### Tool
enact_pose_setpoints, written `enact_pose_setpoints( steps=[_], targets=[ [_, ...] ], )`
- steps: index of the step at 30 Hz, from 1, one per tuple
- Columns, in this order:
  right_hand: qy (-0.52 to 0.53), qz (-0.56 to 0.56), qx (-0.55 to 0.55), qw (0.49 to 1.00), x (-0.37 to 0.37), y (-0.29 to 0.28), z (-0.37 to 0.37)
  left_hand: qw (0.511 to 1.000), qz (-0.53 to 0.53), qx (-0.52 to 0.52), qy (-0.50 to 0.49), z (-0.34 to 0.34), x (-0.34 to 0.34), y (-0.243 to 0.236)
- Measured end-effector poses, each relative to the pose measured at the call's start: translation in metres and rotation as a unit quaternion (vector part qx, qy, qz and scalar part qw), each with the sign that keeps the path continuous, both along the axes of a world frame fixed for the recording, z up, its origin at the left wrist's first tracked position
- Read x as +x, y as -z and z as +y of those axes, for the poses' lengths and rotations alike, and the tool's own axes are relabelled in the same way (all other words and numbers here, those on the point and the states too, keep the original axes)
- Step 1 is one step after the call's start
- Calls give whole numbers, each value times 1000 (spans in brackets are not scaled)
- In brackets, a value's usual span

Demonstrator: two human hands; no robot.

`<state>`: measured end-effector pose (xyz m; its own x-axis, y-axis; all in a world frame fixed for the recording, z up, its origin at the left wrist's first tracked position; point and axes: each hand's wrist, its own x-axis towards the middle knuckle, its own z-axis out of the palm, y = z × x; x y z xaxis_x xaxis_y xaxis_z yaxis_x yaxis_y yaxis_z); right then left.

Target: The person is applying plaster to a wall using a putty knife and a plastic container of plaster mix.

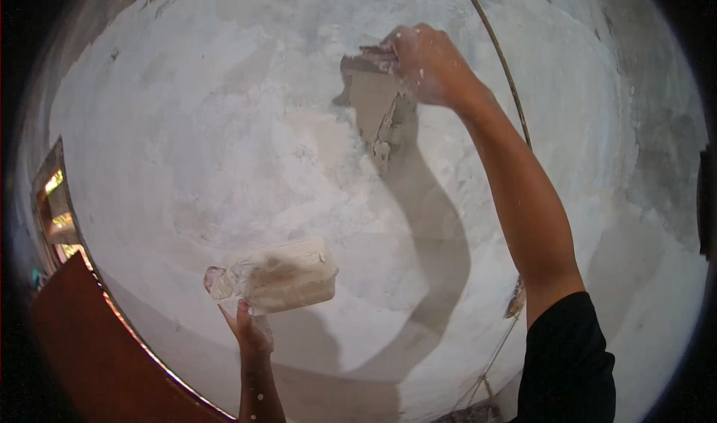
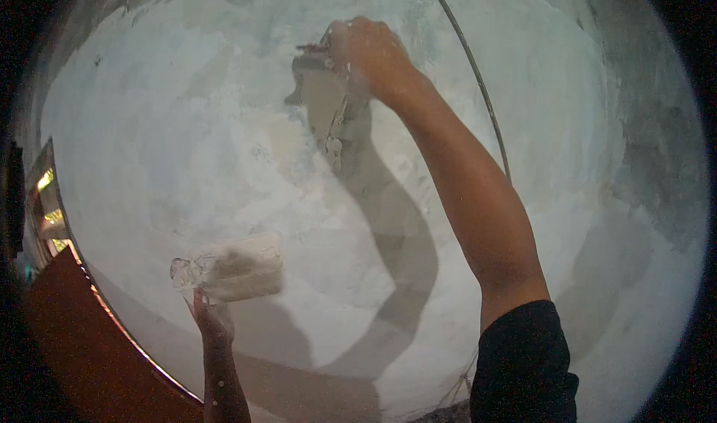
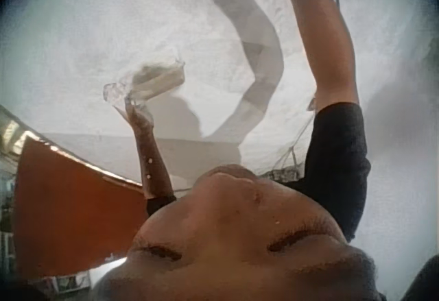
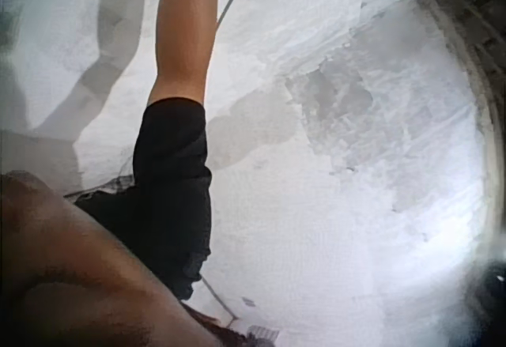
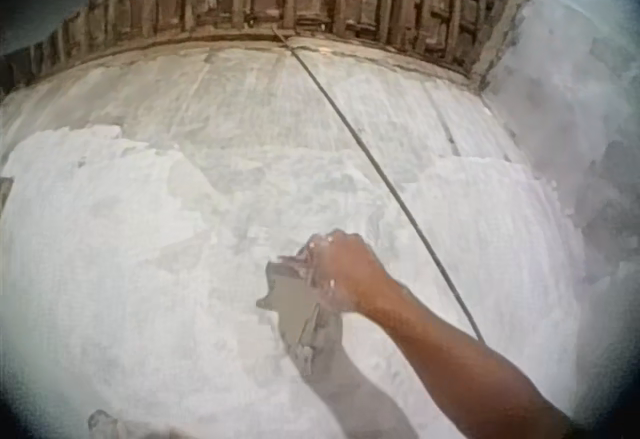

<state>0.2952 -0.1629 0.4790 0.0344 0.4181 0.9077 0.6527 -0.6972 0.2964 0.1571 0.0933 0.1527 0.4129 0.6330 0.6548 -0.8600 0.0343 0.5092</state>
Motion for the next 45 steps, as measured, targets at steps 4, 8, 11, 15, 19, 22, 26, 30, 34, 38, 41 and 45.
enact_pose_setpoints(
  steps=[4, 8, 11, 15, 19, 22, 26, 30, 34, 38, 41, 45],
  targets=[
    [-12, -2, -86, 996, -3, 36, 13, 999, 24, -43, 24, -4, 11, 10],
    [6, 27, -145, 989, -3, 95, 19, 997, 58, -54, 8, -3, 19, 17],
    [-21, 30, -137, 990, -4, 145, 21, 998, 37, -44, 1, 1, 20, 24],
    [-21, 98, -223, 970, 1, 180, 16, 998, 40, -52, 3, 12, 15, 29],
    [-81, 94, -145, 982, 21, 138, -3, 998, 41, -44, 24, 10, 11, 24],
    [-76, -45, 0, 996, 30, 79, -35, 998, 45, -34, 22, -3, 2, 16],
    [-22, -114, 86, 990, 42, 23, -44, 999, 45, -23, 7, -16, -5, 7],
    [68, -127, 28, 989, 53, 22, -30, 997, 71, -12, 13, -12, 0, 17],
    [52, -39, -7, 998, 48, 90, -17, 1000, 21, -8, 15, -11, 19, 43],
    [-21, 56, -102, 993, 22, 184, -13, 998, 32, -54, 16, -13, 23, 56],
    [-57, 87, -155, 982, 7, 232, -12, 997, 38, -56, 24, -19, 16, 58],
    [-88, 102, -134, 982, 13, 236, -32, 998, 46, -44, 15, -21, 11, 58]
  ],
)
